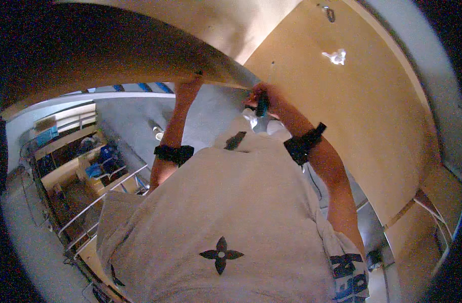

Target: The person uses a screwdriver to secure a hinge onto a wooden cabinet door and then aligns the door with the cabinet frame.

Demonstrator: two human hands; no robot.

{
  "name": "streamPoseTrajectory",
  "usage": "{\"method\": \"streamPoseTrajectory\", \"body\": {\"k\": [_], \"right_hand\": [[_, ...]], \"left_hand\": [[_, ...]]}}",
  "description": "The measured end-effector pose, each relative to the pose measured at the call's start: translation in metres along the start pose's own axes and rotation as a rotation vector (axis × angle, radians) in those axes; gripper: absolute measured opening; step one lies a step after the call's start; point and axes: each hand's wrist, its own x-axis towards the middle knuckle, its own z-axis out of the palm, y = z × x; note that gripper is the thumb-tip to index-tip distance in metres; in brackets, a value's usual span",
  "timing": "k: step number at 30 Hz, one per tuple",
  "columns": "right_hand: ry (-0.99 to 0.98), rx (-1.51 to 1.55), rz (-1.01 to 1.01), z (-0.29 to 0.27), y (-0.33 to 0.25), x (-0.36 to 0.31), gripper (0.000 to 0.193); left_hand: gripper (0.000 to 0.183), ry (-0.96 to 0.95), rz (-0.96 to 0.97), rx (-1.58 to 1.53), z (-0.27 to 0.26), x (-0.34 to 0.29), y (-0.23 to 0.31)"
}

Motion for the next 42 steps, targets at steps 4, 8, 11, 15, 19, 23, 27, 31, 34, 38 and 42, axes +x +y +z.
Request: {"method": "streamPoseTrajectory", "body": {"k": [4, 8, 11, 15, 19, 23, 27, 31, 34, 38, 42], "right_hand": [[-0.036, -0.122, 0.077, 0.031, 0.057, 0.038, 0.019], [-0.018, 0.112, 0.042, 0.054, 0.097, 0.083, 0.022], [0.072, 0.235, -0.09, 0.06, 0.129, 0.129, 0.02], [0.38, 0.315, -0.188, 0.056, 0.175, 0.182, 0.018], [0.446, -0.083, -0.595, 0.077, 0.195, 0.21, 0.018], [0.266, 0.321, -0.411, 0.098, 0.181, 0.206, 0.017], [0.425, 0.638, -0.398, 0.088, 0.173, 0.197, 0.02], [0.398, 0.559, -0.443, 0.07, 0.19, 0.21, 0.021], [0.606, 0.544, -0.47, 0.068, 0.205, 0.225, 0.022], [0.525, -0.401, -0.86, 0.082, 0.209, 0.228, 0.026], [0.534, 0.491, -0.647, 0.093, 0.196, 0.203, 0.023]], "left_hand": [[0.03, -0.069, 0.143, 0.03, -0.028, -0.011, -0.011], [0.032, -0.103, 0.017, -0.041, -0.061, -0.029, -0.027], [0.032, -0.201, 0.054, 0.13, -0.087, -0.033, -0.044], [0.027, -0.234, 0.017, 0.0, -0.112, -0.038, -0.06], [0.027, -0.083, 0.367, 0.177, -0.119, -0.037, -0.072], [0.031, -0.251, 0.143, 0.126, -0.127, -0.036, -0.085], [0.037, -0.442, 0.048, 0.115, -0.133, -0.034, -0.093], [0.026, -0.284, 0.08, -0.08, -0.13, -0.036, -0.097], [0.026, -0.162, 0.218, 0.029, -0.129, -0.037, -0.098], [0.029, -0.154, 0.213, -0.021, -0.128, -0.032, -0.096], [0.035, -0.312, 0.133, 0.057, -0.13, -0.032, -0.094]]}}
